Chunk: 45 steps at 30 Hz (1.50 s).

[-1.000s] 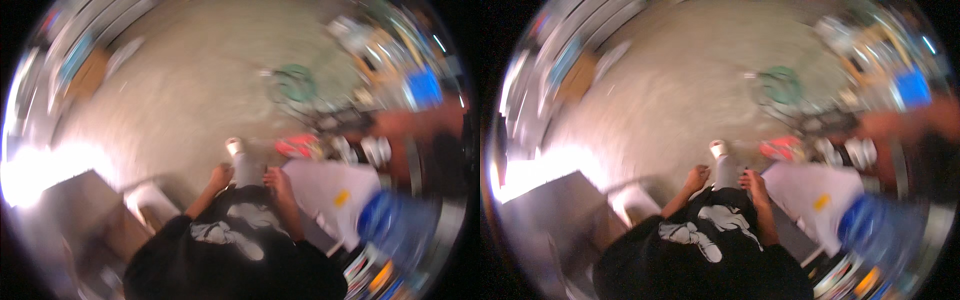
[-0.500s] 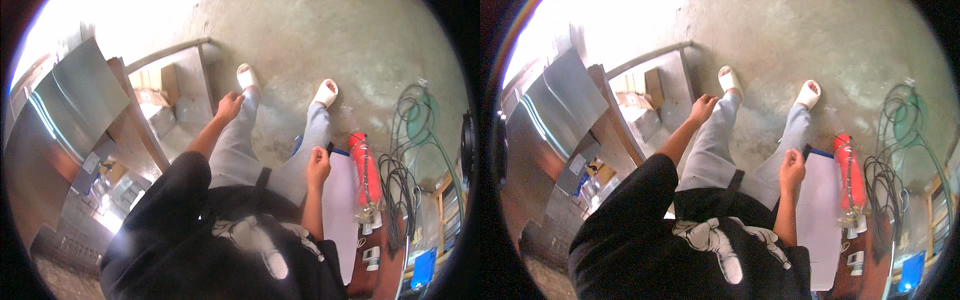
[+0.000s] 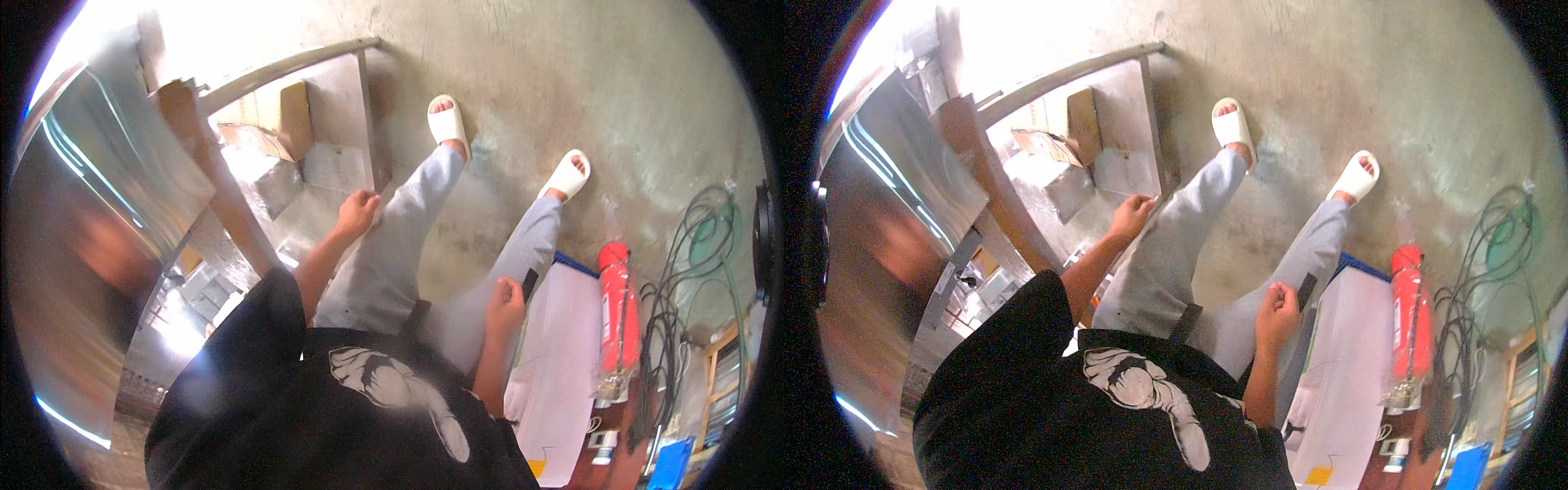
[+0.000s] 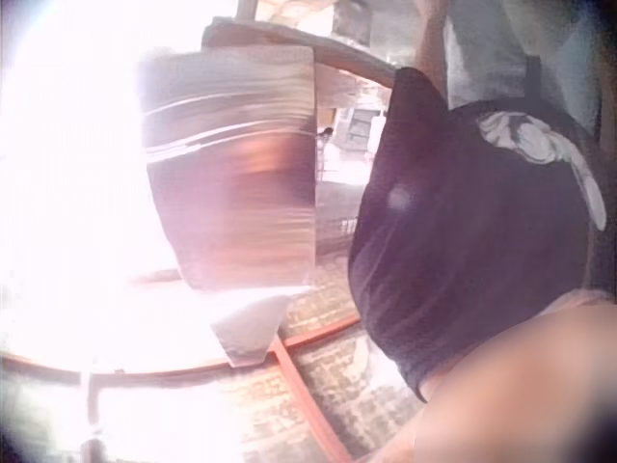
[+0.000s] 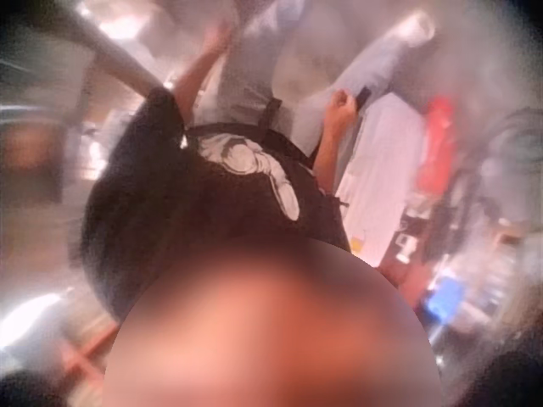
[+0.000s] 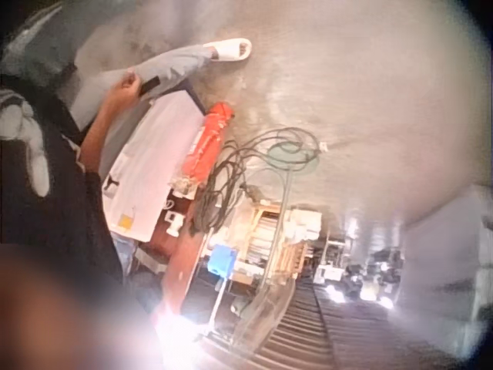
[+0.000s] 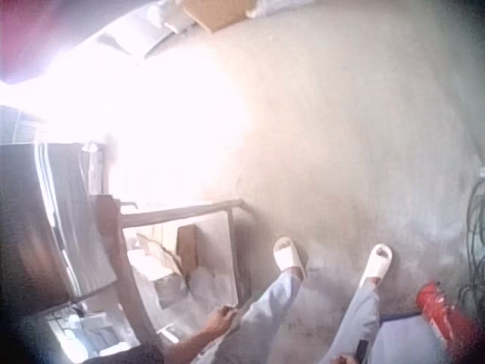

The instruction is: The person wipes a large stainless steel kitchen hood with a yellow sponge, then walks to a workbench and picks up a cloth. They continue wiping the hood and a nearby stainless steel cabinet with the cloth, moving around the workshop to reach different sections.

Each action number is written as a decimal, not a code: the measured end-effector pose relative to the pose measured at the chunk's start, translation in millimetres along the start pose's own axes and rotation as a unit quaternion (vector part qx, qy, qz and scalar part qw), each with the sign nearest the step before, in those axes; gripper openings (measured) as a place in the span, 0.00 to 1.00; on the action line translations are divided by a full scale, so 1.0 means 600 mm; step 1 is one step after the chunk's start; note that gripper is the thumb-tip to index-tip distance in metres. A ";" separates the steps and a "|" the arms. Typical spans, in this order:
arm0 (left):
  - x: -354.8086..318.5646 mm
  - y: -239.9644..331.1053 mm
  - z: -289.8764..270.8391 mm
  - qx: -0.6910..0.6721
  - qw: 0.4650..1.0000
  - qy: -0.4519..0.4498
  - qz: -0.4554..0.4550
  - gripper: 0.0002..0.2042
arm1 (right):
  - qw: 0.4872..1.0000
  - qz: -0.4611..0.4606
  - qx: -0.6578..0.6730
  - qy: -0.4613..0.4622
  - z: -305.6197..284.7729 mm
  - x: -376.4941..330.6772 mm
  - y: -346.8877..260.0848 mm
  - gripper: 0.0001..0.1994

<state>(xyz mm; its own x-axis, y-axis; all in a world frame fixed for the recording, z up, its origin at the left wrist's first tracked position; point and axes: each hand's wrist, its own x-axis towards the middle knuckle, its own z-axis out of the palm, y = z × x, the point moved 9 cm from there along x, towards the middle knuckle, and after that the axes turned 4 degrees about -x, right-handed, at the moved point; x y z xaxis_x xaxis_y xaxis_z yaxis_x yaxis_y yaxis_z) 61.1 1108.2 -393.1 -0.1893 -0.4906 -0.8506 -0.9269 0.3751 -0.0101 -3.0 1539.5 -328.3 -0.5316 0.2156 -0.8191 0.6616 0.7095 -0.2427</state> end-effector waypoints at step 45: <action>-0.284 -1.566 0.291 -0.843 0.340 0.201 -0.364 0.19 | 0.683 -0.648 -0.187 -0.280 1.547 -1.124 -0.601 0.11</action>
<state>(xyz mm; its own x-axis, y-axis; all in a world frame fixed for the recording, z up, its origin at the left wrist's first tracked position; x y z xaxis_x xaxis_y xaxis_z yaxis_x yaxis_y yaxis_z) 1020.7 976.8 -330.1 0.5743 -0.1651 -0.8018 0.4213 -0.7801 0.4625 607.8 515.9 -170.9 -0.1875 -0.9726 -0.1376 -0.4105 0.2048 -0.8885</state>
